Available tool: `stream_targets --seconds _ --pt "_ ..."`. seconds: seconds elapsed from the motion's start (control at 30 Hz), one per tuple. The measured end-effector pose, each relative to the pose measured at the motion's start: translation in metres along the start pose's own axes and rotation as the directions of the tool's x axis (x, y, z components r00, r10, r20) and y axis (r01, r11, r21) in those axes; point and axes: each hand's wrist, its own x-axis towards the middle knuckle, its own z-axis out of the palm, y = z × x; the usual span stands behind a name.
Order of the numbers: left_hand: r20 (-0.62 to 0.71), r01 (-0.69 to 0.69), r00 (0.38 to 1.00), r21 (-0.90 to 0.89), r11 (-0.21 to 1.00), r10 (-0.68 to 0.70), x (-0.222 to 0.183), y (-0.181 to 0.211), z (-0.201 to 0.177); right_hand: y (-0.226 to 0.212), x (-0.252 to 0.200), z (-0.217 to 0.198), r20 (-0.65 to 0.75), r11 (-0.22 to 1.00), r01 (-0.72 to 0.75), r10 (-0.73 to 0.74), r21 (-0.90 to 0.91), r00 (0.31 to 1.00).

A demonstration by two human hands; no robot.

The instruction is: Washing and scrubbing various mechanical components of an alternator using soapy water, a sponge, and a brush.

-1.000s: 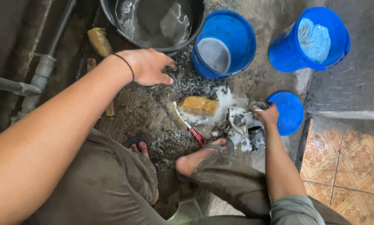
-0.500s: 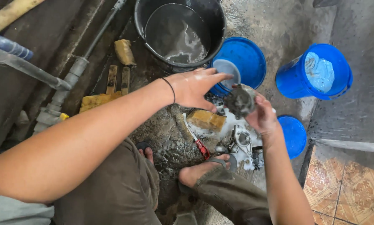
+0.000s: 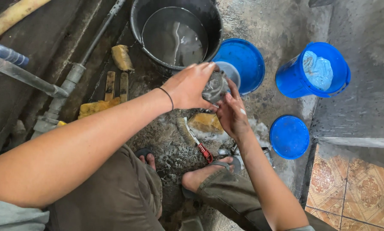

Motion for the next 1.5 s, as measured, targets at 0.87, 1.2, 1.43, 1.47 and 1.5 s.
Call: stream_targets --seconds 0.87,1.2,1.43,1.47,1.5 --pt "-0.060 0.387 0.919 0.314 0.867 -0.389 -0.005 -0.086 -0.022 0.073 -0.018 -0.130 -0.145 -0.227 -0.091 0.233 -0.970 0.962" --pt "-0.128 0.363 0.920 -0.075 0.929 -0.370 0.003 -0.099 -0.011 0.073 -0.023 -0.158 -0.167 -0.208 -0.137 0.137 -0.968 0.976" --pt "-0.085 0.387 0.874 -0.475 0.791 -0.479 0.005 -0.054 -0.032 -0.052 0.095 -0.151 -0.136 -0.195 -0.170 -0.175 -0.966 0.975" --pt "-0.043 0.372 0.869 -0.600 0.708 -0.493 0.007 -0.048 -0.040 -0.047 0.127 -0.183 -0.240 -0.348 -0.298 -0.199 -0.889 0.950" --pt "-0.055 0.372 0.866 -0.593 0.714 -0.496 0.007 -0.040 -0.040 -0.029 0.141 -0.213 -0.229 -0.342 -0.288 -0.202 -0.895 0.952"
